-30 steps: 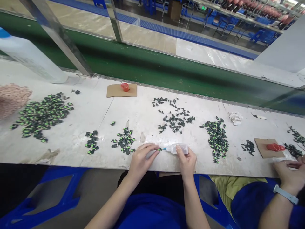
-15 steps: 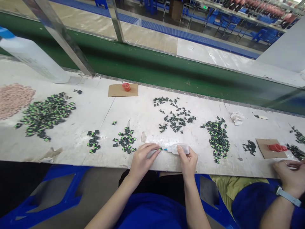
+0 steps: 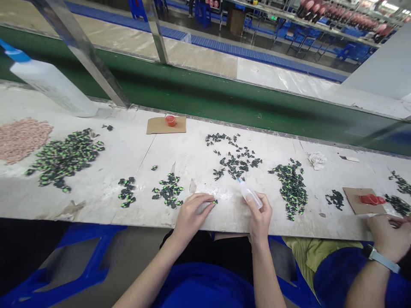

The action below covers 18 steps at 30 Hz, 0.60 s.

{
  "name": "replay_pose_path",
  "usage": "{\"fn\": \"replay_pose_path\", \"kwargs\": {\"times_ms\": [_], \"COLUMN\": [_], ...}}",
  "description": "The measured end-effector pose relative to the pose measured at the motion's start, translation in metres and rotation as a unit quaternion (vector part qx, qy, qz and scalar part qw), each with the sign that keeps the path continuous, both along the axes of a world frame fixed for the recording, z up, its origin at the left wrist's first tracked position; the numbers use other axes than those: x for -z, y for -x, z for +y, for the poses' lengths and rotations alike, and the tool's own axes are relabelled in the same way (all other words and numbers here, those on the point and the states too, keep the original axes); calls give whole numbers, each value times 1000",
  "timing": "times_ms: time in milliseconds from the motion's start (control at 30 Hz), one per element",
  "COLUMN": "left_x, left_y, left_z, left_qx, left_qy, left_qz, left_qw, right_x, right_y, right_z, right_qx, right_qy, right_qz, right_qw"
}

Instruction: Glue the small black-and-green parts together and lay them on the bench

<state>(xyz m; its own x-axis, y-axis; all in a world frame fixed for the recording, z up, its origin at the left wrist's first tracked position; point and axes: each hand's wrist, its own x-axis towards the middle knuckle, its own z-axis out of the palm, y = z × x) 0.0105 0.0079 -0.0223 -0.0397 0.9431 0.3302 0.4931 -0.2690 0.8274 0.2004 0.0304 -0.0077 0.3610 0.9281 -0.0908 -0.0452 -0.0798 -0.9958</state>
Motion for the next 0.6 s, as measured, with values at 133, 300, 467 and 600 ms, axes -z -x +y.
{"fn": "replay_pose_path", "kwargs": {"times_ms": [133, 300, 467, 600], "left_x": [4, 10, 13, 10], "left_y": [2, 2, 1, 4], "left_z": [2, 3, 2, 2], "left_qx": [3, 4, 15, 25], "left_qy": [-26, -68, -59, -42], "left_qz": [29, 63, 49, 20], "left_qw": [999, 996, 997, 999], "right_x": [-6, -6, -19, -23], "right_y": [3, 3, -33, -48], "right_z": [8, 12, 25, 54], "right_qx": [-106, -192, -244, -206], "right_qy": [-12, -8, -39, -122], "right_qz": [-45, -155, -298, -421], "right_qw": [993, 969, 922, 875]}}
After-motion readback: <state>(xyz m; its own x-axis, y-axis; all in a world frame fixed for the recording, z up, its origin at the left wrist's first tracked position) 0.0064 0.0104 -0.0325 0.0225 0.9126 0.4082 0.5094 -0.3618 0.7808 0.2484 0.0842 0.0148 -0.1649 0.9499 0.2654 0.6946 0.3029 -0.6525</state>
